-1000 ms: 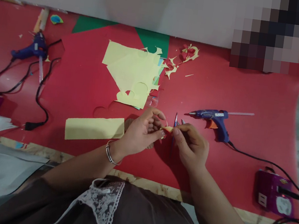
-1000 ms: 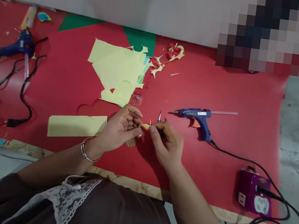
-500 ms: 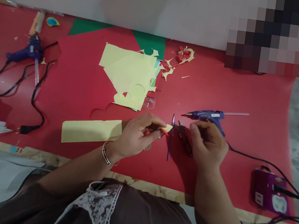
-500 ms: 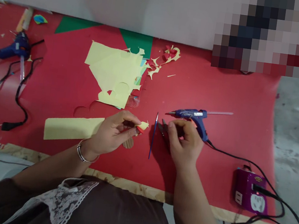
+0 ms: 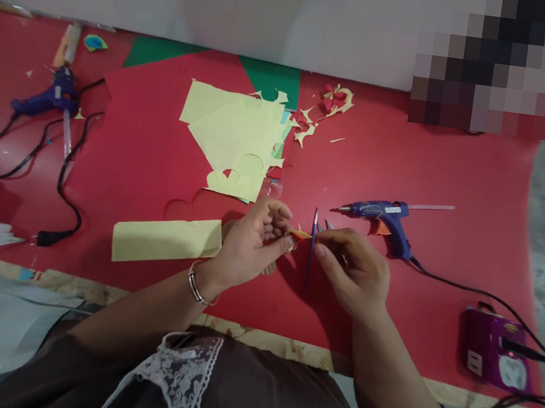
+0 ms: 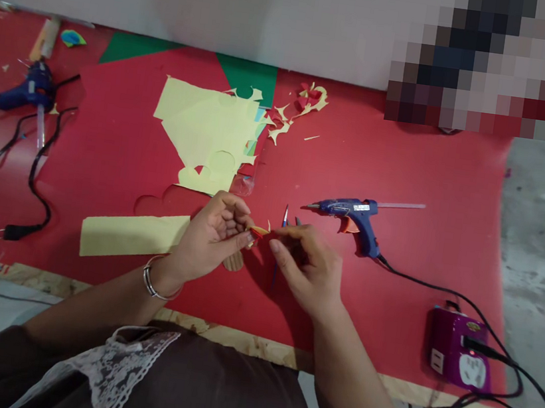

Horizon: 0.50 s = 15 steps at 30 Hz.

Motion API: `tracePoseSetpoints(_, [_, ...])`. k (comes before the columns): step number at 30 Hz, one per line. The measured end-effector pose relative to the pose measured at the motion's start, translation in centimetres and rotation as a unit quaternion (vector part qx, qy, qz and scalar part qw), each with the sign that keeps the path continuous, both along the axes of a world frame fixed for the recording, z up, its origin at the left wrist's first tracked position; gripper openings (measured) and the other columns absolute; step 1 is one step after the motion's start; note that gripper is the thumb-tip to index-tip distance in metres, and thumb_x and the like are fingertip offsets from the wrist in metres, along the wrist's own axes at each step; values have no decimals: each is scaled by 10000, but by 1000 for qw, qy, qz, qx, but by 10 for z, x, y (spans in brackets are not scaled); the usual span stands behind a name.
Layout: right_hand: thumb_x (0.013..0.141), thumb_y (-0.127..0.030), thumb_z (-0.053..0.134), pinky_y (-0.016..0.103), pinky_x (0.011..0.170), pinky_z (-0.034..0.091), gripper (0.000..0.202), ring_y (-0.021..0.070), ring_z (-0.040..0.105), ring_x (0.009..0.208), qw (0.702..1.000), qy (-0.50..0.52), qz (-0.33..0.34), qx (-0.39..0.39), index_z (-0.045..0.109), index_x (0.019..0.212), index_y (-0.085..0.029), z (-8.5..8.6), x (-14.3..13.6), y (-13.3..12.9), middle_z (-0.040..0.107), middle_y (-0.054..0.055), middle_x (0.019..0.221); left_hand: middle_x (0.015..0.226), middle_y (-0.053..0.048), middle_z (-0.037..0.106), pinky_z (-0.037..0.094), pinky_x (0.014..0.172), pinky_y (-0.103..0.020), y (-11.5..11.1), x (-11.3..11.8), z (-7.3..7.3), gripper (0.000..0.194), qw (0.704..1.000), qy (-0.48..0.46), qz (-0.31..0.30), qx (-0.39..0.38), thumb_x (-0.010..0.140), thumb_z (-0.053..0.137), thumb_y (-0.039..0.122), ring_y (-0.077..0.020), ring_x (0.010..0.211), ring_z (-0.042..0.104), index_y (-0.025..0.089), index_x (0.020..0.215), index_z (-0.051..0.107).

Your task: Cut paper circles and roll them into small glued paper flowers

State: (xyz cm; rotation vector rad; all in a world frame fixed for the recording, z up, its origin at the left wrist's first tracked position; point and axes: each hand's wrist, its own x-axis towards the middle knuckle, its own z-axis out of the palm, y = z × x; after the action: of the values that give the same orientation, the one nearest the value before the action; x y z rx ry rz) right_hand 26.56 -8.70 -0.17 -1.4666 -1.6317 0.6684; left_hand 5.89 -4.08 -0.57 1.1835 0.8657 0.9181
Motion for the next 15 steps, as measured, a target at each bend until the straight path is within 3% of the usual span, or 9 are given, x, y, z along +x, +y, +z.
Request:
tracePoseSetpoints(6, [977,-305,732,265,614,496,112,135,654,682,999,-23,48,2,756,1050,-224,-5,-8,3,746,17,854,883,32,610,570,712,-212,0,4,4,352,997,-29,-12,-69,838,819,212,-71,713,646,209,1013,514])
tracePoseSetpoints(11, [990,-305,691,276,601,468,118,137,612,633,999,-21,35,13,722,909,-225,-6,-10,4,703,7,769,834,45,621,573,687,-214,0,6,2,400,993,-35,-3,-109,801,878,250,-68,663,666,189,997,535])
tracePoseSetpoints(15, [983,-311,682,286,589,463,117,140,593,605,999,-33,25,17,711,905,-229,-7,-10,4,707,11,766,824,36,635,577,704,-221,-1,6,0,412,992,-25,13,-125,779,906,269,-76,689,663,180,975,555])
